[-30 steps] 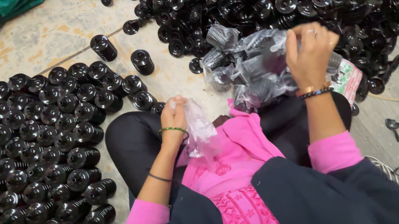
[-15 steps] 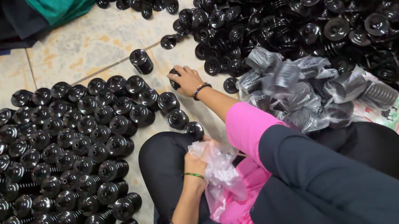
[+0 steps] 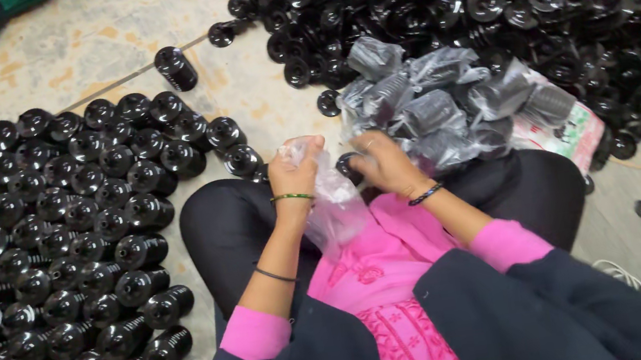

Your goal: The person sits on the floor surrounded by piles of black plastic parts and wraps each part in a clear plastic bag by hand, twisting the bag closed and placing the wrapped part onto a growing pile of finished bags, repeating this for one part at a time.

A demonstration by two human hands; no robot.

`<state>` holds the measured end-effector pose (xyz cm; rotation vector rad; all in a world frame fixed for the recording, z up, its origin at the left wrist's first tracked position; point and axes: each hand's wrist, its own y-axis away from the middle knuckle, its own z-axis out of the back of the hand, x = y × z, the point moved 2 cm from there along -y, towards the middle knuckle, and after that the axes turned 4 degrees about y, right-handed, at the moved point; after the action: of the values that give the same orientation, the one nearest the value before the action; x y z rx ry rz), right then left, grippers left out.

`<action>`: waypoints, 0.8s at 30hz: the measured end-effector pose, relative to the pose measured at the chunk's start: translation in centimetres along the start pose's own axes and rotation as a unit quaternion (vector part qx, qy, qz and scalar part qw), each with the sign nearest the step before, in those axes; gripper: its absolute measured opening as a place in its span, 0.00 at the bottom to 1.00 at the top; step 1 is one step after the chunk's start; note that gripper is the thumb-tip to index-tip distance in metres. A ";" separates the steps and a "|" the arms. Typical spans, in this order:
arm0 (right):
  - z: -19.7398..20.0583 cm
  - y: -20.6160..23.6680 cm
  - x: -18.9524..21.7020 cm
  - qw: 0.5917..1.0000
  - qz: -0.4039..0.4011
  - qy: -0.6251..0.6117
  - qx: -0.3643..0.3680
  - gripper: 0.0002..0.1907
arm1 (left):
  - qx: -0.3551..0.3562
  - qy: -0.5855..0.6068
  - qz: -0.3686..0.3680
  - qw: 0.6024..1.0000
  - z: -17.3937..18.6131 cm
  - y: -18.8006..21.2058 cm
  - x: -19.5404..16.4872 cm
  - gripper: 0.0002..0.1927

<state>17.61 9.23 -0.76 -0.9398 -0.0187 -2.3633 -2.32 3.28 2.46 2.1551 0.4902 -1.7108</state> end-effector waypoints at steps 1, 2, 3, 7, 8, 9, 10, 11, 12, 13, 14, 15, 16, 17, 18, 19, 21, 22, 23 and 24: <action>1.2 -0.1 0.4 0.996 -0.068 -0.046 -0.030 0.17 | -0.008 -0.059 -0.072 0.996 -0.6 0.4 -0.8 0.12; 2.3 -0.3 1.1 0.979 -0.086 -0.184 -0.028 0.17 | -0.019 -0.144 -0.142 0.979 -1.1 0.7 -1.5 0.14; 3.3 -0.5 2.0 0.942 -0.102 -0.320 -0.024 0.18 | -0.029 -0.227 -0.209 0.951 -1.4 1.1 -2.3 0.17; 3.6 -0.4 6.7 0.922 -0.079 -0.379 0.012 0.32 | -0.032 -0.270 -0.294 0.916 -2.6 1.5 -4.1 0.22; 3.7 -0.5 7.0 0.918 -0.089 -0.386 0.008 0.23 | -0.039 -0.264 -0.246 0.932 -2.5 1.3 -4.3 0.23; 3.7 -0.6 7.1 0.914 -0.098 -0.393 0.005 0.15 | -0.046 -0.257 -0.197 0.945 -2.4 1.1 -4.4 0.24; 3.6 -0.6 7.0 0.910 -0.108 -0.400 0.002 0.11 | -0.053 -0.251 -0.146 0.955 -2.1 0.9 -4.6 0.25; 3.7 -0.7 6.7 0.905 -0.111 -0.411 -0.016 0.10 | 0.007 -0.173 -0.130 0.976 -2.0 0.7 -4.8 0.20; 3.8 -0.7 6.2 0.899 -0.116 -0.421 -0.033 0.10 | 0.067 -0.093 -0.110 0.987 -1.9 0.6 -5.0 0.16; 3.9 -0.5 5.6 0.892 -0.122 -0.432 -0.049 0.10 | 0.126 -0.014 -0.086 0.988 -1.7 0.7 -5.1 0.14; 3.8 -0.4 5.2 0.895 -0.119 -0.426 -0.053 0.09 | 0.125 -0.021 -0.065 0.990 -1.4 0.8 -5.0 0.12; 3.6 -0.2 5.0 0.899 -0.117 -0.419 -0.058 0.10 | 0.125 -0.028 -0.043 0.991 -1.2 1.0 -4.9 0.11; 3.4 0.0 4.8 0.902 -0.116 -0.412 -0.063 0.11 | 0.126 -0.035 -0.021 0.991 -1.0 1.2 -4.6 0.10; 3.2 0.2 4.7 0.899 -0.100 -0.421 -0.073 0.11 | 0.123 -0.046 -0.028 0.991 -0.9 1.5 -4.4 0.12; 2.9 0.5 4.8 0.896 -0.084 -0.429 -0.083 0.10 | 0.119 -0.057 -0.036 0.991 -0.8 1.7 -4.1 0.15; 2.6 0.6 4.9 0.892 -0.068 -0.437 -0.091 0.10 | 0.115 -0.067 -0.044 0.990 -0.8 2.0 -3.7 0.17; 2.0 0.7 5.0 0.864 -0.054 -0.494 -0.081 0.10 | 0.128 -0.115 -0.032 0.985 -0.9 2.2 -2.8 0.21; 1.8 0.7 4.9 0.849 -0.047 -0.521 -0.075 0.09 | 0.135 -0.139 -0.026 0.981 -1.0 2.3 -2.4 0.23; 1.5 0.7 4.6 0.821 -0.088 -0.561 -0.056 0.09 | 0.138 -0.115 -0.021 0.983 -0.9 2.4 -2.0 0.22; 1.3 0.6 4.3 0.790 -0.128 -0.598 -0.037 0.09 | 0.142 -0.092 -0.016 0.986 -0.9 2.4 -1.6 0.22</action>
<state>16.26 6.78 2.79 -2.4227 -0.5741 -1.5601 -0.77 1.49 4.36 2.1531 0.2453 -2.0819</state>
